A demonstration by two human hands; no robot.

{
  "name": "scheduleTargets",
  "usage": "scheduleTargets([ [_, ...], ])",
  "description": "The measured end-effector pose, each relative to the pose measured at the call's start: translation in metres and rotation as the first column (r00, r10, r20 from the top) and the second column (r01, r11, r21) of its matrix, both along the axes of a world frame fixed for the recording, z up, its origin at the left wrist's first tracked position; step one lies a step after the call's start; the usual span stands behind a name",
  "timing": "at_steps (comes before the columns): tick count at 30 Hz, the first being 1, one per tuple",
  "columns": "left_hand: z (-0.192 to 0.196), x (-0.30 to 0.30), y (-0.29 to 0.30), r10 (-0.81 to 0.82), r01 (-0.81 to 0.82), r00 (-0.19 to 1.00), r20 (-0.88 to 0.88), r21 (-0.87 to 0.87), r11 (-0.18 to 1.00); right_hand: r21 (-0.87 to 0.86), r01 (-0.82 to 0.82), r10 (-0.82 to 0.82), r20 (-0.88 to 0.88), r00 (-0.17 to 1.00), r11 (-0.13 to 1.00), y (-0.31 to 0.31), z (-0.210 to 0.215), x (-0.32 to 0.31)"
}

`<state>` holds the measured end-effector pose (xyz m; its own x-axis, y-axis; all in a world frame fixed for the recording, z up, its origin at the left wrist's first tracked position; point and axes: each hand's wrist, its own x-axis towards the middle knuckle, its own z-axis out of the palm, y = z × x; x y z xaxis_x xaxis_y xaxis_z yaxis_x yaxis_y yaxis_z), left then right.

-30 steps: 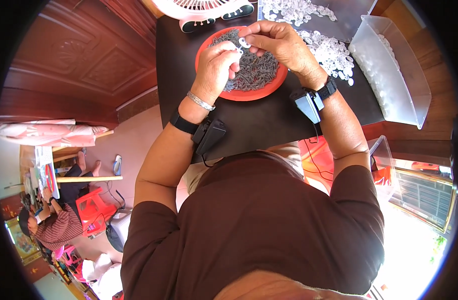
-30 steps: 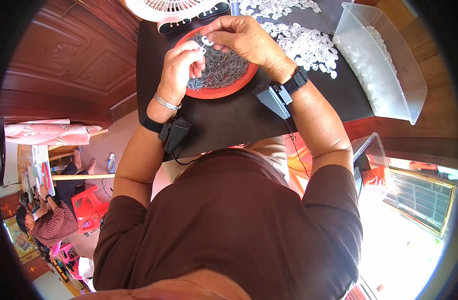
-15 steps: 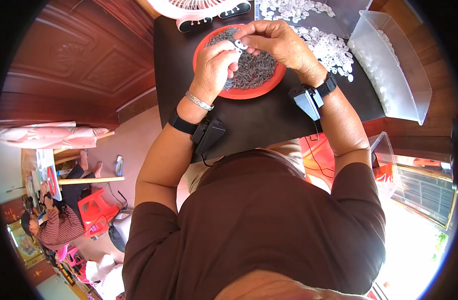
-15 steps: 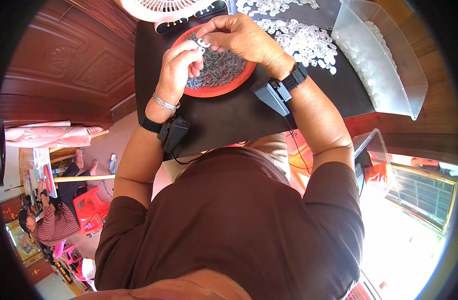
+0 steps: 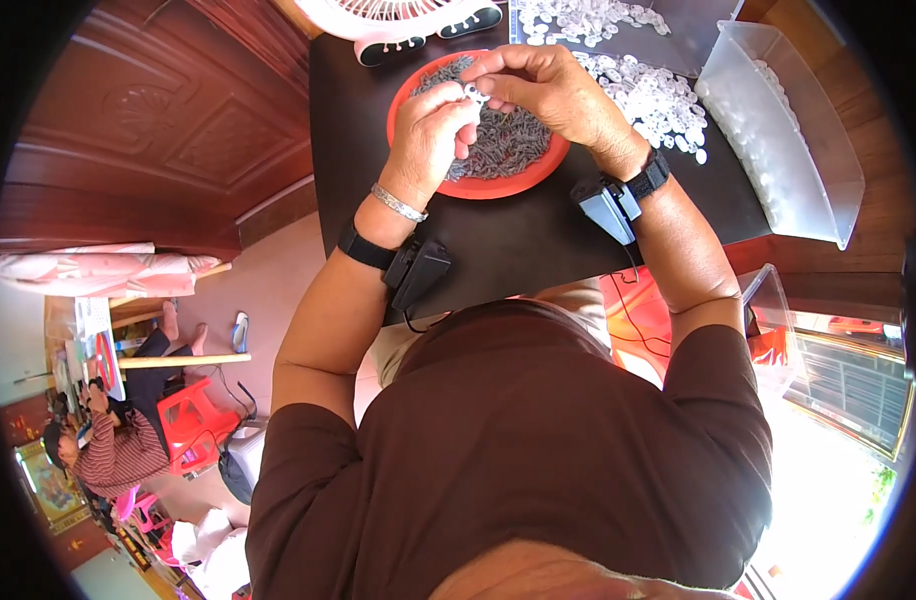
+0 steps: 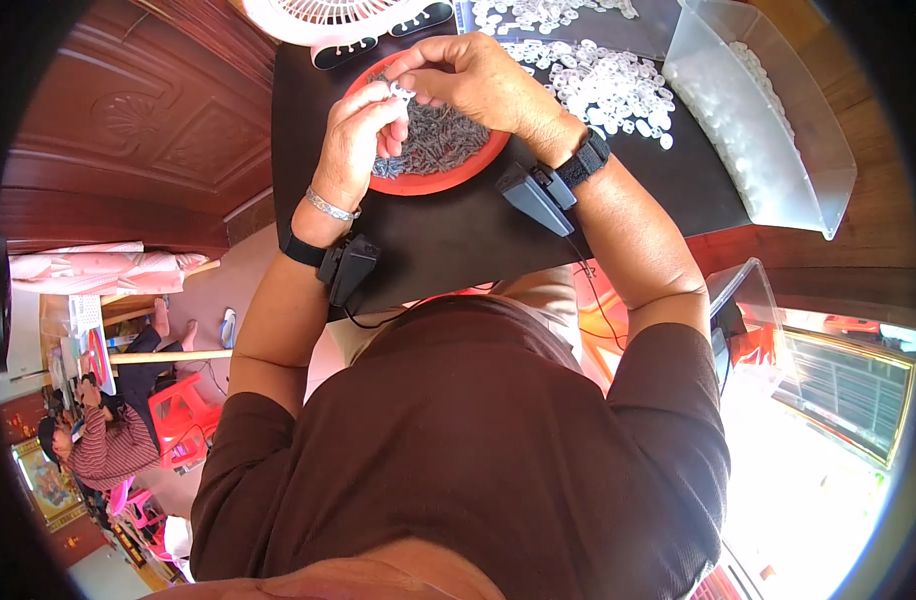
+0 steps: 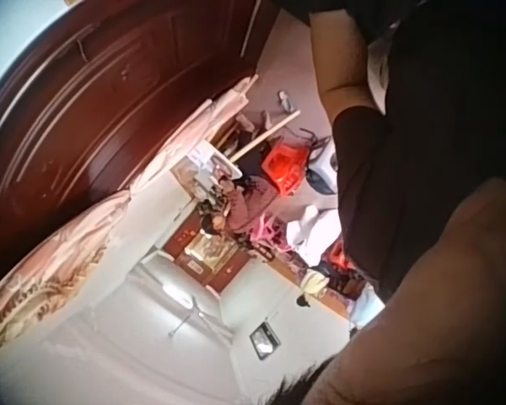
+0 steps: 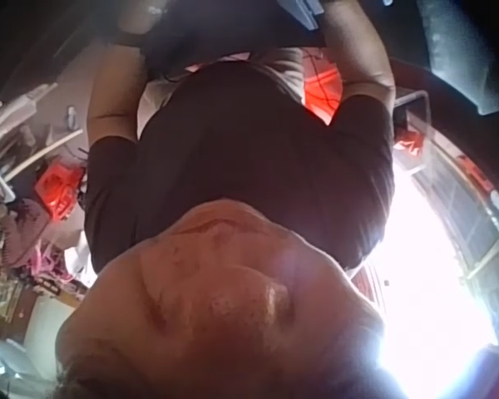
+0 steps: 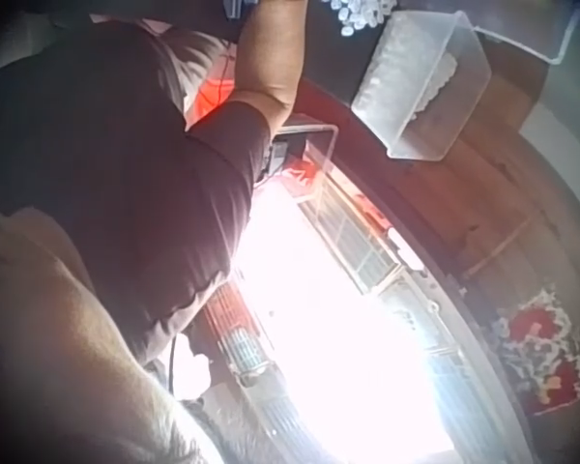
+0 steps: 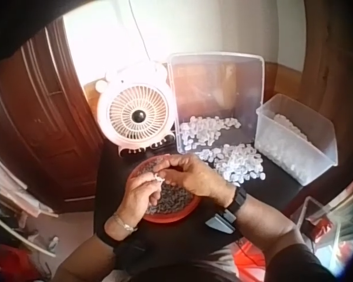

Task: Assembling small metal pins into white plastic connectors.

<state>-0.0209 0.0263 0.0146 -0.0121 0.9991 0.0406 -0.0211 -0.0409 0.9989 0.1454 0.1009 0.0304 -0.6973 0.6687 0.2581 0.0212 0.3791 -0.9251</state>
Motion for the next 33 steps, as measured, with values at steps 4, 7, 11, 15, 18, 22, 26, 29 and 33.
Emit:
scheduleTargets([
  [4,-0.004,0.001,0.001,0.015,-0.017,0.998,0.062,0.029,0.999,-0.060,0.006,-0.010,-0.069,0.998,0.998,-0.002,0.001,-0.001],
  [7,-0.005,0.000,0.002,0.018,-0.020,0.997,0.080,0.025,0.999,-0.056,0.004,-0.008,-0.069,0.998,0.998,-0.002,0.001,-0.001],
  [11,-0.004,0.001,0.001,0.048,-0.051,0.988,0.145,0.019,0.999,0.059,0.001,0.003,-0.069,0.998,0.998,-0.010,0.005,-0.003],
  [15,-0.004,0.002,0.001,0.088,-0.087,0.980,0.179,-0.015,0.996,0.285,0.069,-0.075,0.010,0.997,0.956,-0.014,0.007,-0.007],
  [18,-0.005,0.002,0.002,0.066,-0.067,0.984,0.167,0.000,0.998,0.414,0.130,-0.151,0.019,0.988,0.901,-0.016,0.006,-0.008],
  [22,-0.005,0.002,0.003,0.046,-0.051,0.982,0.181,0.023,0.998,0.523,0.177,-0.186,-0.035,0.982,0.834,-0.016,0.005,-0.010],
  [26,-0.006,0.002,0.003,0.044,-0.046,0.979,0.200,0.002,0.999,0.546,0.160,-0.182,-0.014,0.983,0.822,-0.016,0.005,-0.011],
  [29,-0.007,0.004,0.003,0.060,-0.061,0.980,0.189,-0.002,0.998,0.558,0.131,-0.153,-0.007,0.988,0.820,-0.016,0.004,-0.011],
  [33,-0.005,0.007,0.002,0.097,-0.098,0.981,0.170,-0.001,0.995,0.624,0.167,-0.222,0.011,0.975,0.764,-0.022,0.004,-0.014],
])
